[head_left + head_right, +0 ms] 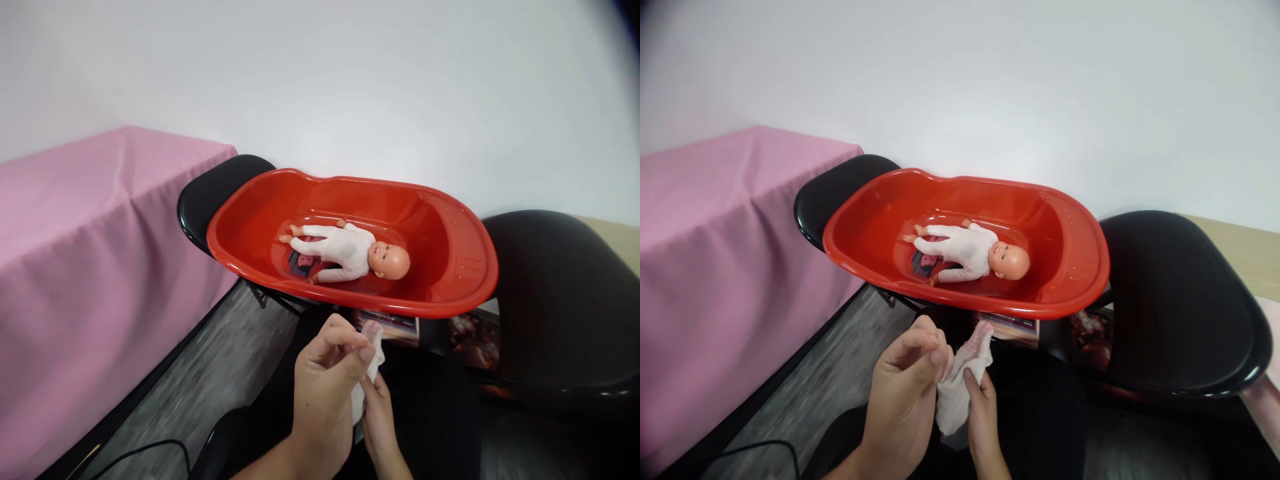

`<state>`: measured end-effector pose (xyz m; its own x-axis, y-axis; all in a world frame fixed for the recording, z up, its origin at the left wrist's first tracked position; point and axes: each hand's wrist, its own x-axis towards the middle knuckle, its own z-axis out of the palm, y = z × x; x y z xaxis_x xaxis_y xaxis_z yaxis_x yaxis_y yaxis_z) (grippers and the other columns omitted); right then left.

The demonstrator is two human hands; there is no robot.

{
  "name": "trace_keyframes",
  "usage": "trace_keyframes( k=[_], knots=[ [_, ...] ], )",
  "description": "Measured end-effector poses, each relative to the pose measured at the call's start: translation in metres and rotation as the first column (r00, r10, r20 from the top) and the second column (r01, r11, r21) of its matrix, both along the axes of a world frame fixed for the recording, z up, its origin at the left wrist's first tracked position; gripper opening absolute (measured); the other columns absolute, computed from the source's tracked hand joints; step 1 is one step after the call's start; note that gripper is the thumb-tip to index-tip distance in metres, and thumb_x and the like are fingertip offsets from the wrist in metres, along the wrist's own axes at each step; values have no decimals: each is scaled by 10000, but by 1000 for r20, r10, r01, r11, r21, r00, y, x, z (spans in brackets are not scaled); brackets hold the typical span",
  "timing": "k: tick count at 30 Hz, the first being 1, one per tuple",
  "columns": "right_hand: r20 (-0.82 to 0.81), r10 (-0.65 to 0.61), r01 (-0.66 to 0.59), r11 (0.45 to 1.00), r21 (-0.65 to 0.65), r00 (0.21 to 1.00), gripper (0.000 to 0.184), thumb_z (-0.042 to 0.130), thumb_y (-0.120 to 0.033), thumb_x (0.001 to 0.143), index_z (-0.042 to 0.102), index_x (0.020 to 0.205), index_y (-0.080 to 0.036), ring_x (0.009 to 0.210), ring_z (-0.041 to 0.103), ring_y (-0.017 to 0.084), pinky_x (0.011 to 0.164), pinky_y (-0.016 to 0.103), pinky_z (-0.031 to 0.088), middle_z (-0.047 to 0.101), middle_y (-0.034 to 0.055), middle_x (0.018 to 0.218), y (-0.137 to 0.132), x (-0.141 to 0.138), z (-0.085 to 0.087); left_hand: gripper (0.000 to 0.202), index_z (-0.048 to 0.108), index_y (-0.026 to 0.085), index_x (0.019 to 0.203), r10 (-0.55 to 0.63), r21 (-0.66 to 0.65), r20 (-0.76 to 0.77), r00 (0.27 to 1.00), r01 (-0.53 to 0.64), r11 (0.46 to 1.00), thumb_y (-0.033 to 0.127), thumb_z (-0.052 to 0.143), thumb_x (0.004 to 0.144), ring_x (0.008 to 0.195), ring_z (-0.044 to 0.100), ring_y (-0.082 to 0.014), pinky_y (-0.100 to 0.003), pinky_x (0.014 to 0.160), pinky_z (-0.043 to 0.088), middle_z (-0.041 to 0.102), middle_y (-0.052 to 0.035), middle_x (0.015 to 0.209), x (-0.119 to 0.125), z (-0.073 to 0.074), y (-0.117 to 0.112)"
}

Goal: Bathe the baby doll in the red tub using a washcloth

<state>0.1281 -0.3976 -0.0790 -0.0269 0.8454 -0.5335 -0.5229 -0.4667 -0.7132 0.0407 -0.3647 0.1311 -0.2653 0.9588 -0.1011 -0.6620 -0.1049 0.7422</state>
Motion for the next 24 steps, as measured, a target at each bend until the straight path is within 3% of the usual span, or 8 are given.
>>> trace_keyframes(
  k=[11,18,24],
  knots=[
    [2,3,-3,1000,12,1000,589,900,-597,795,819,1192,-169,1032,764,307,965,411,600,825,118,1118,-1,0,-2,132,828,257,774,28,43,-110,994,-23,999,224,927,855,631,527,-56,-184,645,476,544,36,759,-1,-8,-2],
    [12,1,-1,1000,8,1000,547,907,-590,790,825,1125,-167,990,764,297,903,387,609,823,104,1069,-1,0,-3,132,813,220,788,4,45,-72,997,0,999,197,897,888,630,564,-50,-188,665,494,566,27,796,0,-4,-2],
    [3,-18,18,1000,-19,1000,547,940,-578,749,833,1100,-172,872,754,263,848,376,617,812,78,960,-2,1,-6,182,783,200,761,42,41,-4,999,-41,998,227,889,906,557,540,-41,-178,571,472,527,37,778,1,-3,-1]
  ],
)
